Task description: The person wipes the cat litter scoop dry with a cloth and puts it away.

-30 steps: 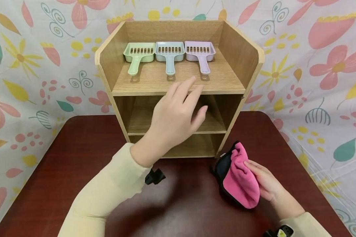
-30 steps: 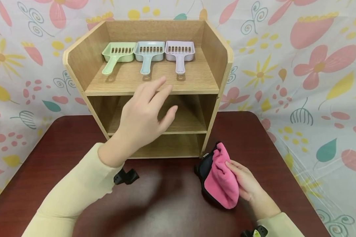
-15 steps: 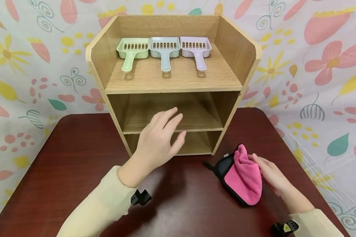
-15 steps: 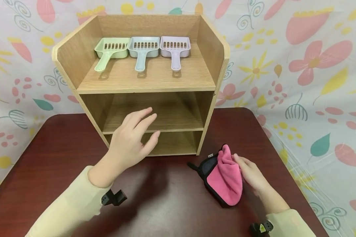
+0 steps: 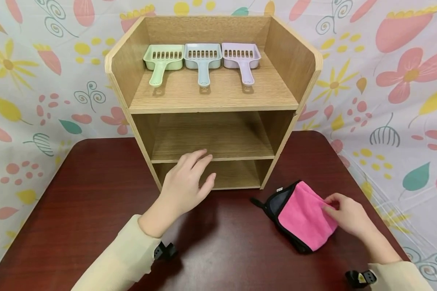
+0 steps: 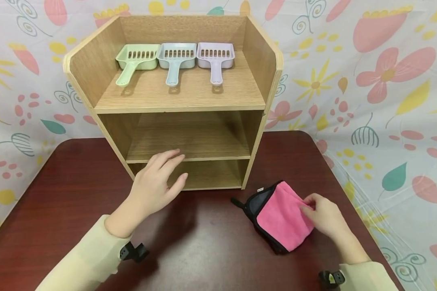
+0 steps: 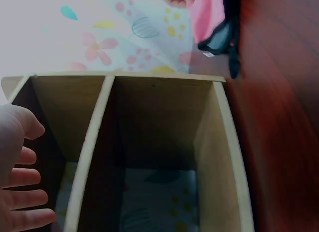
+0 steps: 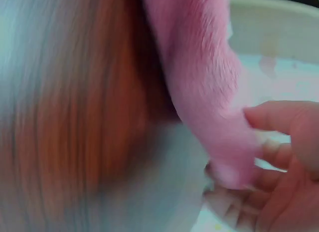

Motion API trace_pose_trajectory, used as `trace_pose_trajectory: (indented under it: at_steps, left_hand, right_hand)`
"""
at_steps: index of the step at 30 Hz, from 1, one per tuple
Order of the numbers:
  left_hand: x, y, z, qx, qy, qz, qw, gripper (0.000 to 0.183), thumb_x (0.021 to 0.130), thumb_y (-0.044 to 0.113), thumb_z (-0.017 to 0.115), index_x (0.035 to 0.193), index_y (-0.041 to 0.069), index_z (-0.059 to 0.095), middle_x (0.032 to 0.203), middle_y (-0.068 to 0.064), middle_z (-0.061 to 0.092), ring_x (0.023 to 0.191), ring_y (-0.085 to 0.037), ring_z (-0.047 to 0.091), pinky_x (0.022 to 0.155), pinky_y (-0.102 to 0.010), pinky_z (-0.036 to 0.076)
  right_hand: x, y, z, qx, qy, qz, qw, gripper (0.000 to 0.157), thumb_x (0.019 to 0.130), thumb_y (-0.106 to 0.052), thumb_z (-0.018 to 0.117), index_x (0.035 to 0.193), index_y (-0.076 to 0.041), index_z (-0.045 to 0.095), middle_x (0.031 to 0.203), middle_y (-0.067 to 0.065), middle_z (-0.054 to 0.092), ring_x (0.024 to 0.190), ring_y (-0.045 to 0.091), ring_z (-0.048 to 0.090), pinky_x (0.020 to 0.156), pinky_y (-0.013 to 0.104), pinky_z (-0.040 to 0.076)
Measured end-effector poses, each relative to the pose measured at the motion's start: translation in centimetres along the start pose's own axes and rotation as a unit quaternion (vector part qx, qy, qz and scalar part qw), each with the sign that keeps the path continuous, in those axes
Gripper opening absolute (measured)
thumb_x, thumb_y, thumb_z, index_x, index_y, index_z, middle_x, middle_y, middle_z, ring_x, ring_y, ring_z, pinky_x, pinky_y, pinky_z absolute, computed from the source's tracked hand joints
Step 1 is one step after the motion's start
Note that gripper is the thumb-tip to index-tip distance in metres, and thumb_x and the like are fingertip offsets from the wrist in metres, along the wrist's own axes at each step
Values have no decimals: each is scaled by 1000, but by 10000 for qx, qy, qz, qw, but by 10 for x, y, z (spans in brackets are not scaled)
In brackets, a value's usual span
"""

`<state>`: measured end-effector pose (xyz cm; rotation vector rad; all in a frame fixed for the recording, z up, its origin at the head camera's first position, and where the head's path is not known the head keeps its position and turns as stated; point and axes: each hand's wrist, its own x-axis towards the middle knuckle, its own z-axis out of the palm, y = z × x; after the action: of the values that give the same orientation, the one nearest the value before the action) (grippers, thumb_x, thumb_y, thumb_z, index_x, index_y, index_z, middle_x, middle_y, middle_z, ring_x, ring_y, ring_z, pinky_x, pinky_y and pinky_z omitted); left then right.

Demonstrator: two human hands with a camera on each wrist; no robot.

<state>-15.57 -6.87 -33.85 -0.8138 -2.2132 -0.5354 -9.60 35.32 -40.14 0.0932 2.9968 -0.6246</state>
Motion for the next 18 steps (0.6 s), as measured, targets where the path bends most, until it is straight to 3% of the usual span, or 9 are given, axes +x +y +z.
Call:
trace_pose_trajectory:
  at_steps: [5, 8, 10, 14, 18]
  left_hand:
    - [-11, -10, 2, 241, -526, -189, 9981, 36, 84, 24, 64, 115, 7, 64, 118, -7, 62, 104, -26, 60, 62, -38, 55]
    - [-15, -15, 4, 393, -498, -13, 9980, 36, 84, 24, 64, 116, 6, 64, 116, -8, 63, 102, -26, 60, 67, -36, 55]
    - [-17, -16, 5, 433, -375, 165, 9982, 36, 83, 23, 64, 115, 5, 65, 114, -8, 64, 100, -26, 61, 70, -35, 55]
    - [-24, -19, 5, 383, -182, 430, 9982, 37, 81, 22, 65, 113, 4, 64, 112, -8, 64, 99, -27, 61, 75, -34, 55]
    - [-39, -26, 1, 327, -251, 393, 9984, 37, 82, 24, 63, 114, 5, 65, 111, -8, 65, 100, -26, 61, 76, -33, 55]
  right_hand:
    - [17, 2, 3, -253, -155, -392, 9988, 37, 84, -30, 70, 102, 2, 66, 90, 15, 66, 79, 25, 56, 66, 39, 47]
    - [32, -9, 5, -386, -229, -643, 9969, 51, 80, -36, 72, 110, 4, 64, 100, 22, 65, 91, 36, 58, 71, 49, 48]
    - [41, -15, 6, -511, -440, -599, 9959, 57, 80, -39, 72, 114, 6, 61, 103, 24, 63, 94, 39, 58, 71, 53, 47]
    - [51, -22, 7, -614, -685, -530, 9943, 44, 82, -33, 71, 106, 3, 61, 90, 15, 63, 78, 29, 57, 62, 43, 44]
    - [51, -25, 8, -483, -329, -617, 9964, 26, 84, -26, 70, 95, -4, 64, 77, 4, 60, 68, 18, 51, 57, 32, 37]
